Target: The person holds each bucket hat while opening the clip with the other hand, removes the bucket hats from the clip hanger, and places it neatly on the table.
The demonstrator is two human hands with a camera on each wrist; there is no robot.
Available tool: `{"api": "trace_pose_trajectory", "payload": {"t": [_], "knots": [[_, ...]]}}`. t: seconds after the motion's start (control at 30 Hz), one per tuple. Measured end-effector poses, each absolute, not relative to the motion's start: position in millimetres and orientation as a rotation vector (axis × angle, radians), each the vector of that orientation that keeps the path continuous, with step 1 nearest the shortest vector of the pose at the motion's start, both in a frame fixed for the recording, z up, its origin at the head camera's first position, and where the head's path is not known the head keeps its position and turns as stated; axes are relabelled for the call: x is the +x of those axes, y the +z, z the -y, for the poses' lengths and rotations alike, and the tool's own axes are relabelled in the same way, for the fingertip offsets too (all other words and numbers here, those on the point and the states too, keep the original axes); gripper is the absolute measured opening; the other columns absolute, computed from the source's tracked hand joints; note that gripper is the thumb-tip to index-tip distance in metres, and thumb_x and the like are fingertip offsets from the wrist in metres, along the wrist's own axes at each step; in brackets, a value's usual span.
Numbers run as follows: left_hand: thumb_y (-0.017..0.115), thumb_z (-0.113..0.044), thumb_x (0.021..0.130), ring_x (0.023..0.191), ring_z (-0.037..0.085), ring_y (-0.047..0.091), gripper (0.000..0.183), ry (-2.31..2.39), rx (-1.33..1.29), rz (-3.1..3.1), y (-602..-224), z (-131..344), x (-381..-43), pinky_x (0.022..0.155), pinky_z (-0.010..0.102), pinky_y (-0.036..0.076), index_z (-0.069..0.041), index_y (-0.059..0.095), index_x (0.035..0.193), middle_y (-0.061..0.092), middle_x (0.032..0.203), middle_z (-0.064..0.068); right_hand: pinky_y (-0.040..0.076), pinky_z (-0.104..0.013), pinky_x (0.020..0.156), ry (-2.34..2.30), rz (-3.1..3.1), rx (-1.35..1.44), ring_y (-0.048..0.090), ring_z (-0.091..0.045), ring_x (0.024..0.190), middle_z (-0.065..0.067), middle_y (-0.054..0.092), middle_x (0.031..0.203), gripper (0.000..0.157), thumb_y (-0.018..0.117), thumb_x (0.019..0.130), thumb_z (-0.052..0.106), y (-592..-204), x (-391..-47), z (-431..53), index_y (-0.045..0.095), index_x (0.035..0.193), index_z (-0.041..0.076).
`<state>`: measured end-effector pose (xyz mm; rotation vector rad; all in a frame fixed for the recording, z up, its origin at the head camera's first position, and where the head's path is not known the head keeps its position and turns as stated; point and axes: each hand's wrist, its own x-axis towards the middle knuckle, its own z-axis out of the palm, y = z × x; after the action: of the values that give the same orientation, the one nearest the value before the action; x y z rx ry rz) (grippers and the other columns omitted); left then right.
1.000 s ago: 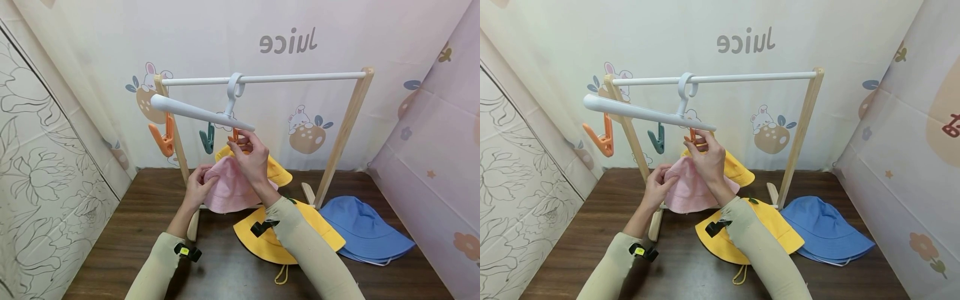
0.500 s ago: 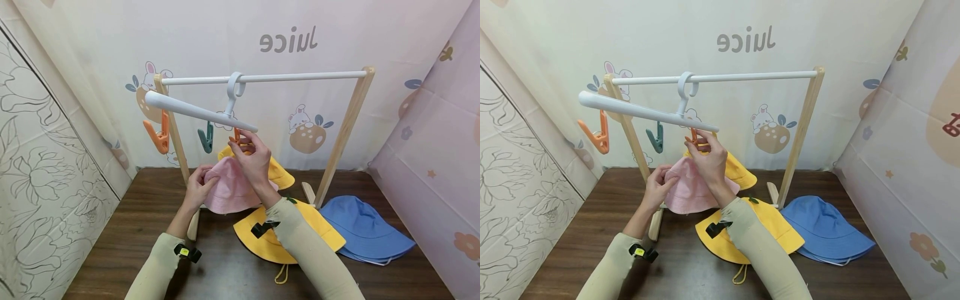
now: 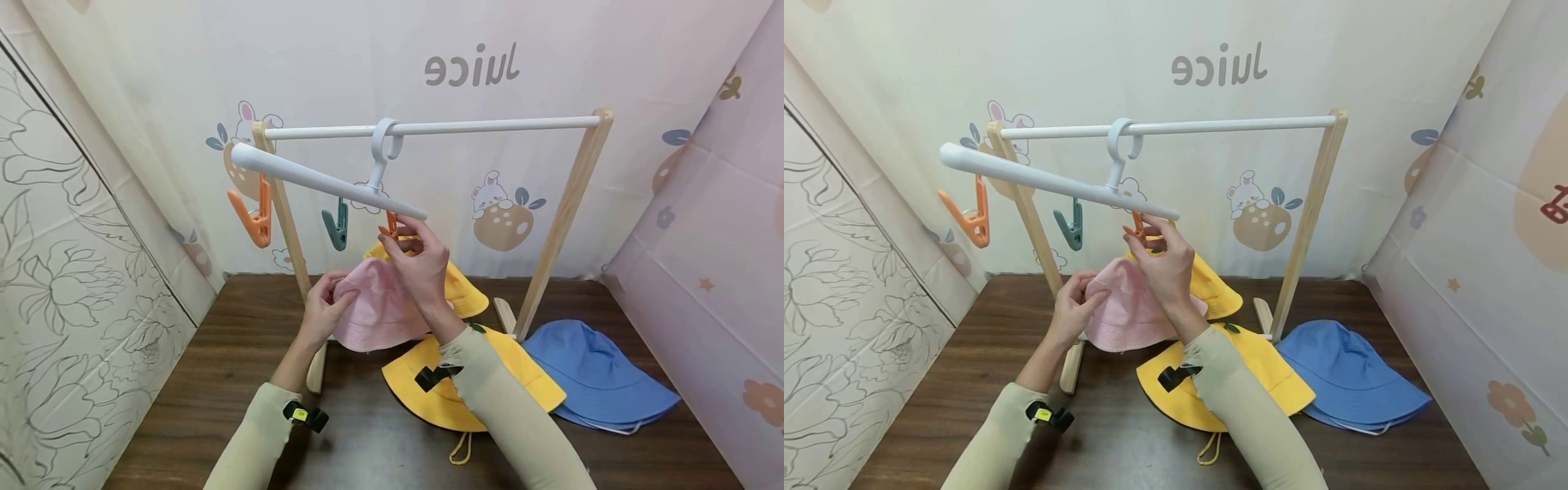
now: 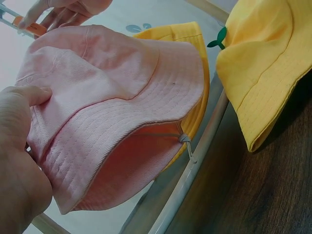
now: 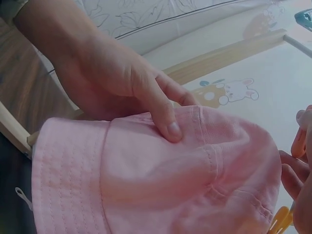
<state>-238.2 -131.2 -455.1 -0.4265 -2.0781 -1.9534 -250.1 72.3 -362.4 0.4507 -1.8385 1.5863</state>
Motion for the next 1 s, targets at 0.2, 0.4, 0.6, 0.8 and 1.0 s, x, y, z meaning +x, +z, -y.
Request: {"api": "trace_pose_trajectory", "payload": {"t": [0.2, 0.4, 0.6, 0.8, 1.0], "knots": [[0.078, 0.004, 0.1, 0.094, 0.007, 0.067, 0.036, -1.972, -0.419, 2.079, -454.8, 130.6, -235.1, 0.083, 0.018, 0.058, 0.008, 0.066, 0.133, 0.079, 0.113, 0.012, 0.065, -0.016, 0.082, 1.586, 1.82, 0.442, 0.081, -0.034, 0.086, -0.023, 0.082, 0.11, 0.042, 0.09, 0.095, 0.007, -363.0, -248.0, -76.9, 0.077, 0.134, 0.002], [0.077, 0.006, 0.099, 0.094, 0.007, 0.067, 0.035, -1.985, -0.443, 2.061, -455.3, 131.7, -233.3, 0.083, 0.018, 0.057, 0.01, 0.065, 0.132, 0.076, 0.105, -0.013, 0.067, -0.019, 0.084, 1.604, 1.806, 0.46, 0.082, -0.038, 0.092, -0.024, 0.083, 0.111, 0.042, 0.091, 0.094, 0.004, -366.6, -248.1, -80.4, 0.077, 0.133, -0.001], [0.076, 0.007, 0.1, 0.095, 0.006, 0.067, 0.034, -1.972, -0.46, 2.063, -455.0, 133.7, -231.1, 0.084, 0.017, 0.057, 0.011, 0.065, 0.132, 0.076, 0.105, -0.019, 0.067, -0.02, 0.088, 1.618, 1.808, 0.485, 0.084, -0.04, 0.098, -0.023, 0.085, 0.115, 0.044, 0.091, 0.094, 0.005, -367.4, -246.2, -83.0, 0.077, 0.135, 0.001], [0.077, 0.006, 0.099, 0.096, 0.007, 0.066, 0.036, -1.97, -0.453, 2.079, -452.4, 136.3, -225.8, 0.085, 0.017, 0.057, 0.01, 0.065, 0.133, 0.076, 0.105, -0.022, 0.066, -0.016, 0.087, 1.621, 1.802, 0.471, 0.083, -0.043, 0.092, -0.024, 0.084, 0.115, 0.042, 0.091, 0.094, 0.003, -369.8, -244.8, -87.8, 0.077, 0.133, -0.001], [0.078, 0.006, 0.098, 0.091, 0.007, 0.063, 0.036, -1.947, -0.44, 2.088, -449.6, 138.4, -219.9, 0.08, 0.018, 0.053, 0.009, 0.067, 0.132, 0.076, 0.104, -0.016, 0.065, -0.015, 0.081, 1.616, 1.802, 0.469, 0.081, -0.02, 0.087, -0.025, 0.084, 0.112, 0.038, 0.088, 0.095, 0.001, -373.5, -241.0, -94.6, 0.078, 0.131, -0.001]]}}
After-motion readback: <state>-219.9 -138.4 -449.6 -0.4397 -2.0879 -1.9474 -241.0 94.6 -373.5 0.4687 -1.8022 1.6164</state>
